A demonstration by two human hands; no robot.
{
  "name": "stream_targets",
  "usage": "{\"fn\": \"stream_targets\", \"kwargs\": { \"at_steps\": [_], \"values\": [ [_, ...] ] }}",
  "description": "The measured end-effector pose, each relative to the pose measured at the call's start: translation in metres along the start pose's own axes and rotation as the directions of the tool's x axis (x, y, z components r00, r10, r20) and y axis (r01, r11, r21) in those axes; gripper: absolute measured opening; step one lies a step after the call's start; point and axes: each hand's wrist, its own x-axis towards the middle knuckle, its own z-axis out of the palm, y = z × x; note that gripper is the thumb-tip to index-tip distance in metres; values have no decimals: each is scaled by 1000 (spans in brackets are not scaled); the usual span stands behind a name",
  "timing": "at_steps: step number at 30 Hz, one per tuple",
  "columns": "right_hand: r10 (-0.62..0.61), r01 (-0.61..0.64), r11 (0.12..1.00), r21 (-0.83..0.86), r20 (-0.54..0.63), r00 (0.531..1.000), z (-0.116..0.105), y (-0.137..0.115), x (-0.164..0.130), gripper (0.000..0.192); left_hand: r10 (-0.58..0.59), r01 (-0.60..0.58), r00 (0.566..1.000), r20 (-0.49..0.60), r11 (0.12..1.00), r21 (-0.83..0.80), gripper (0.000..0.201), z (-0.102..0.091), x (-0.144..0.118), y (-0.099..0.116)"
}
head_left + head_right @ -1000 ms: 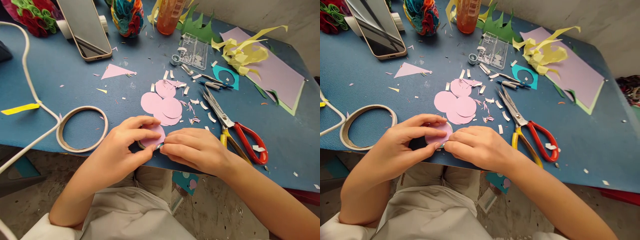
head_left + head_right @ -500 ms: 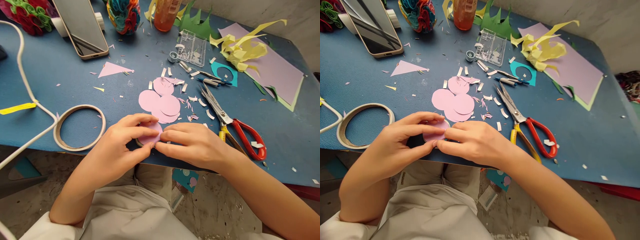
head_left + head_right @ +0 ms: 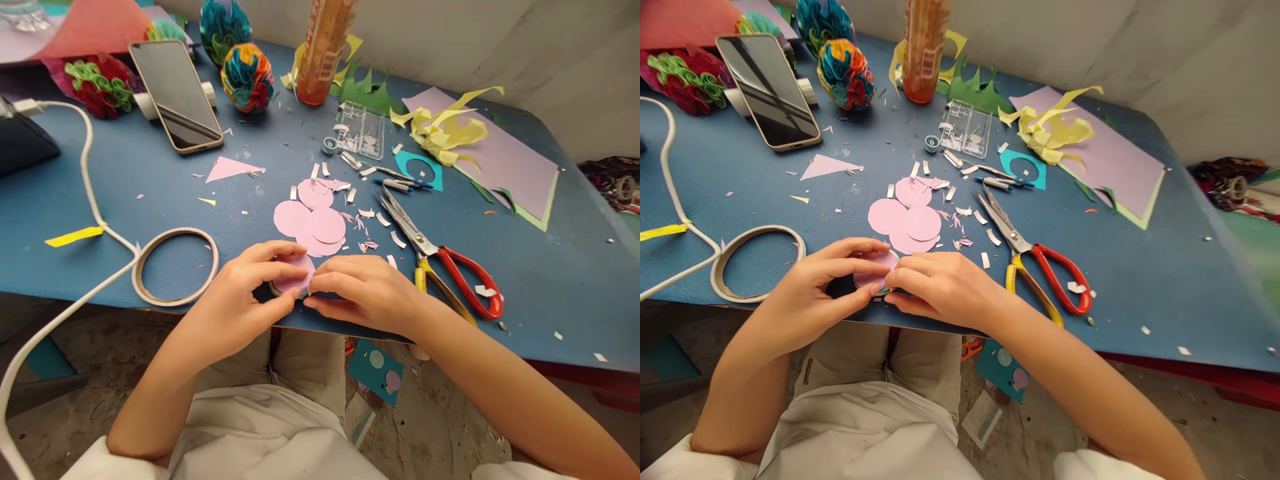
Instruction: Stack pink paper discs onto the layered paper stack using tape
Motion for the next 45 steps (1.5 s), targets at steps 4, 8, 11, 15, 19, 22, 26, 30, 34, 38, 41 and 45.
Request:
{"fn": "stream_targets", "kwargs": {
  "at_steps": [4,8,11,15,19,22,26,30,34,38,41,45],
  "values": [
    [-10,10,1000,7,15,1000,0,0,-2,8,46,-44,998,-35,997,61,13,3,-5,1],
    [25,-26,999,40,18,1000,-3,-2,-6,10,177,-156,978,-108,972,176,11,9,-8,-2],
    [83,-84,996,25,26,996,-5,-3,-7,12,332,-290,937,-114,915,279,10,12,-9,-6],
    [202,-195,973,-124,42,979,-7,1,-10,11,485,-412,874,-33,775,480,17,16,-13,-5],
    [258,-217,925,-311,94,962,-9,4,-10,15,531,-425,840,114,512,747,18,20,-20,6],
    [270,-192,895,-404,147,951,-11,1,-7,18,527,-429,837,145,468,773,12,18,-17,12],
    [303,-202,853,-482,143,942,-12,-7,-9,16,363,-319,931,42,753,575,4,7,-5,12],
    [374,-313,808,-499,24,927,-8,-13,-21,14,98,-93,995,-2,954,283,13,-5,1,13],
    [399,-386,806,-449,-70,914,-3,-14,-31,11,-7,2,1000,26,981,196,12,-5,2,17],
    [381,-388,804,-451,-110,918,0,-16,-33,14,31,-37,999,24,950,310,11,-2,9,19],
    [387,-397,803,-444,-117,915,1,-16,-33,16,-31,14,997,72,972,234,11,-4,15,18],
    [378,-399,813,-424,-135,916,1,-15,-34,13,-68,49,992,104,984,169,11,-9,19,18]
  ]
}}
